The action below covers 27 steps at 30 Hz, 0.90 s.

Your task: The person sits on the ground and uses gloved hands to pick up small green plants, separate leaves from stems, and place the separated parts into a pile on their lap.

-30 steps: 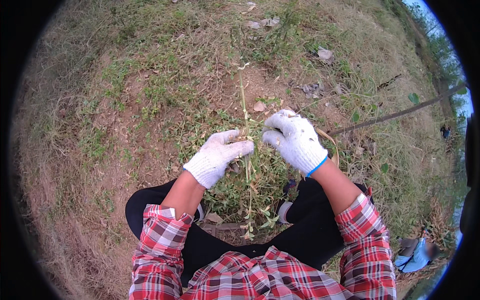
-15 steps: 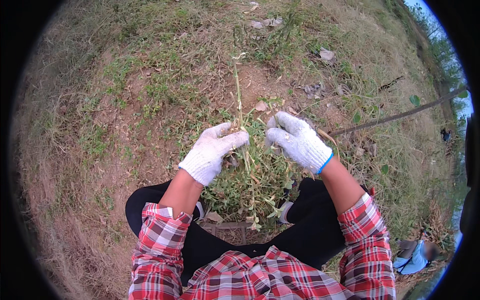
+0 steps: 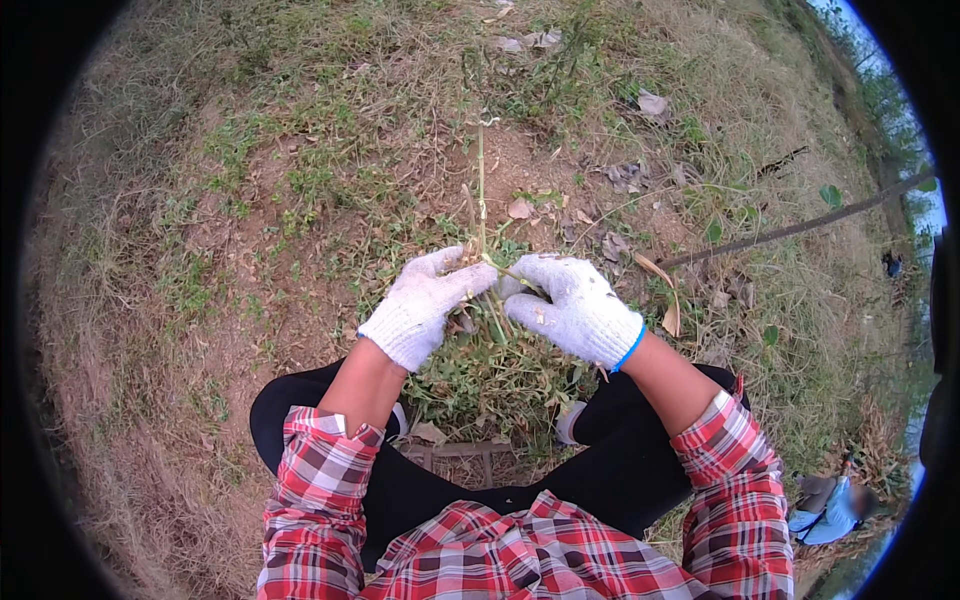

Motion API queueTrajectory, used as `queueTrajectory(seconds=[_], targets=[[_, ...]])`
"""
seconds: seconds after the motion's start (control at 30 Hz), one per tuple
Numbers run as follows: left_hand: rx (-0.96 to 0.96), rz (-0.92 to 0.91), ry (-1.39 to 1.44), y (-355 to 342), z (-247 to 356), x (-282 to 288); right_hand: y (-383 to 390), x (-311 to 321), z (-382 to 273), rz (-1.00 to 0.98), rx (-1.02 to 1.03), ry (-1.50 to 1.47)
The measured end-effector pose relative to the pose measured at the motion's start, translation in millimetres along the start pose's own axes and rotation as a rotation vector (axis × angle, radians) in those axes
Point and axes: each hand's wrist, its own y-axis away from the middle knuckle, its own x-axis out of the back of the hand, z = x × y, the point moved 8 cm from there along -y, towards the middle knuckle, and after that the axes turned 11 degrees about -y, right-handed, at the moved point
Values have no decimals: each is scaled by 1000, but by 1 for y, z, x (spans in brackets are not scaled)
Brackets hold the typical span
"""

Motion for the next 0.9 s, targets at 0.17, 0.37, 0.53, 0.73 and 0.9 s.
queueTrajectory(seconds=[0.17, 0.37, 0.53, 0.73, 0.9], targets=[[-13, -2, -10, 0, 2, 0, 0, 7, -6, 73, 117, 119], [38, -26, 21, 1, 2, -7, 6, -2, -27, 37, 333, 388], [6, -66, 100, 0, 2, -10, 10, -2, -31, 82, 436, 464], [-219, -137, 56, -10, -13, -11, 9, 4, -40, 126, 391, 390], [107, -65, 152, -15, -25, -16, 7, 6, -32, 139, 332, 338]])
